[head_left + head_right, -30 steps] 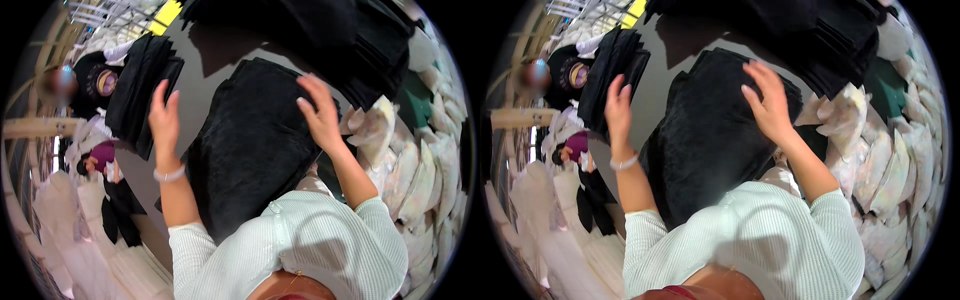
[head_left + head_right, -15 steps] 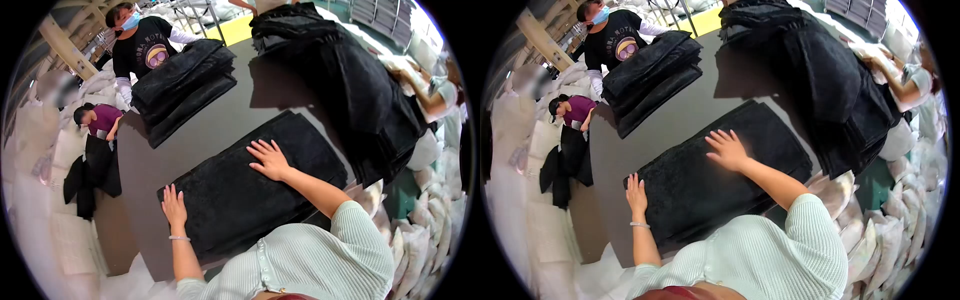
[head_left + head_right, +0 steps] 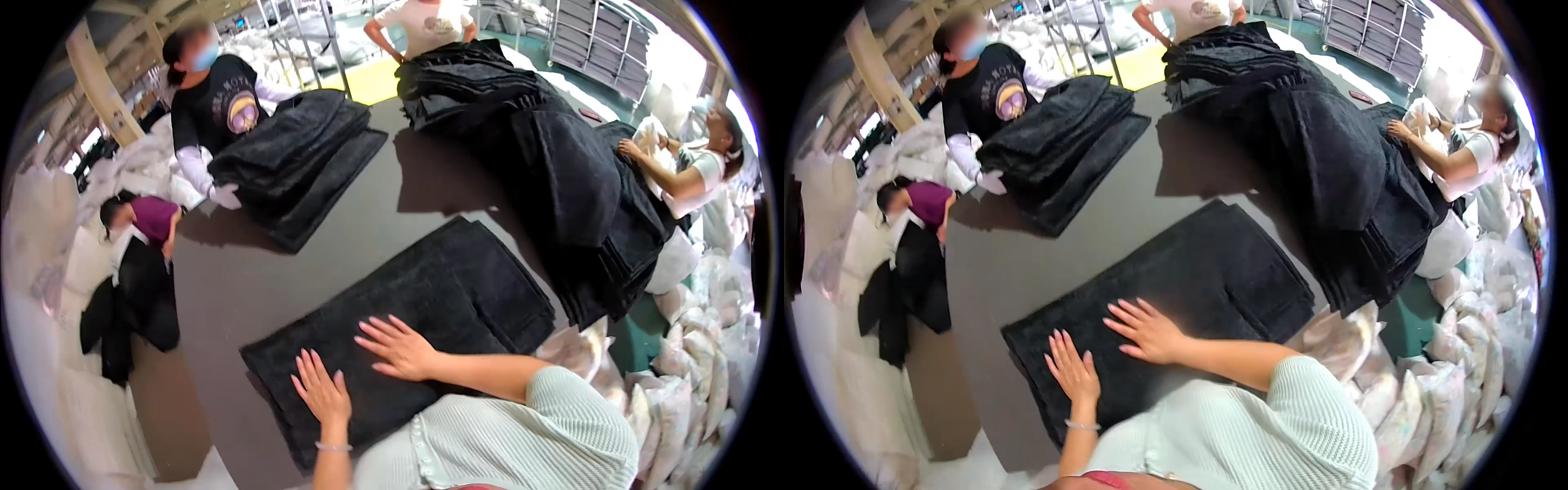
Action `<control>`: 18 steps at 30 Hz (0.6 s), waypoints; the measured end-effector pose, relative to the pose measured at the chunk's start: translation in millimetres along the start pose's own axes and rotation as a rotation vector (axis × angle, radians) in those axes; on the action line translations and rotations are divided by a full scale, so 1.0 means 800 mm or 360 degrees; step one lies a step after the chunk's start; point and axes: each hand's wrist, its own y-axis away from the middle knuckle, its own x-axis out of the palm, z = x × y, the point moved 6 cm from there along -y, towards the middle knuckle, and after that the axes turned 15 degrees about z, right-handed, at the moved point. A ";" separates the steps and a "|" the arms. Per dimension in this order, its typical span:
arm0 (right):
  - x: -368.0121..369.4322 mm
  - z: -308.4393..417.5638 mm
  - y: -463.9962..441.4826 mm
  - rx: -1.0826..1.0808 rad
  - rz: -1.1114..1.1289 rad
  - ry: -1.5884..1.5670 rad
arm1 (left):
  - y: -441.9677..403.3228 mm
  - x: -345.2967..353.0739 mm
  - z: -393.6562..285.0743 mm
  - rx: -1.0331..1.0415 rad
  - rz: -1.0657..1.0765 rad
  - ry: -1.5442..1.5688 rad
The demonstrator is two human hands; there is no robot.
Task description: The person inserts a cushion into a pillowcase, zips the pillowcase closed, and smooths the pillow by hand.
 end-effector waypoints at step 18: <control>0.026 0.031 -0.028 0.0107 -0.0187 -0.0105 | -0.042 -0.008 -0.016 0.0167 -0.0225 -0.0069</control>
